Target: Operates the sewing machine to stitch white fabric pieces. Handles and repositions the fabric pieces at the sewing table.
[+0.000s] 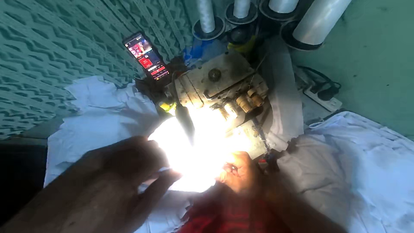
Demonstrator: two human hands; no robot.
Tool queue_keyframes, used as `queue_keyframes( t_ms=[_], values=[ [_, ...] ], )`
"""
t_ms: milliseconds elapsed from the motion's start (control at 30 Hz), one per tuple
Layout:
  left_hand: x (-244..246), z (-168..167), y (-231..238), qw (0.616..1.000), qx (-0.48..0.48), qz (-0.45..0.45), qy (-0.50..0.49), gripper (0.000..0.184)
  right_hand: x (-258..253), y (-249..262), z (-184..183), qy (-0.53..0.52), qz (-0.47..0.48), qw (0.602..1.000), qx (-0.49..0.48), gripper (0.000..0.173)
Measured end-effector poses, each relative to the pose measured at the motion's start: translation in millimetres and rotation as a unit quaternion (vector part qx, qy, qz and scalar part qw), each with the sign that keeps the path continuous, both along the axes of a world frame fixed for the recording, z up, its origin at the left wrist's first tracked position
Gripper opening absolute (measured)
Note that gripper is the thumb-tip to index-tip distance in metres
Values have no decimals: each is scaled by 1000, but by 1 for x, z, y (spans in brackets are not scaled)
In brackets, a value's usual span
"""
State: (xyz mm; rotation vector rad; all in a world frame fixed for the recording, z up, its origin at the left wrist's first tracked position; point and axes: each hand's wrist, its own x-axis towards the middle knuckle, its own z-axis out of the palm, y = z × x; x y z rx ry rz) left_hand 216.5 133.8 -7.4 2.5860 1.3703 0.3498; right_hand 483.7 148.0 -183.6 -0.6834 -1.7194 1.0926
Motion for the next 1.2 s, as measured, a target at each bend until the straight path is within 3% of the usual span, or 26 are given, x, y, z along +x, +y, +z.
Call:
queue_keyframes(
  t_ms=[167, 400, 633, 733, 800, 900, 1033, 1200],
  values=[
    [24, -21, 8, 999, 41, -26, 9, 30, -3, 6, -3, 2, -11, 1000, -2, 32],
    [45, -45, 17, 996, 67, 3, 63, 44, -10, 17, 1, -8, -8, 999, -33, 28],
    [24, -86, 25, 993, 43, 113, 21, 62, -25, 22, 5, -41, -41, 998, -8, 13],
    [10, -108, 24, 981, 38, 189, 13, 37, -14, 13, 15, -100, -57, 993, 4, 23],
    [14, -119, 17, 959, 40, 280, -6, 28, -5, 6, 22, -161, -70, 983, 50, 42],
    [29, -135, -4, 925, 135, 353, -38, 29, -6, 5, 35, -275, -146, 943, 121, 32],
    [41, -143, -28, 905, 248, 344, -37, 26, -26, 13, 49, -395, -222, 870, 195, 26],
    [49, -145, -34, 903, 297, 309, -12, 26, -44, 23, 46, -350, -207, 890, 207, 23]
  ],
)
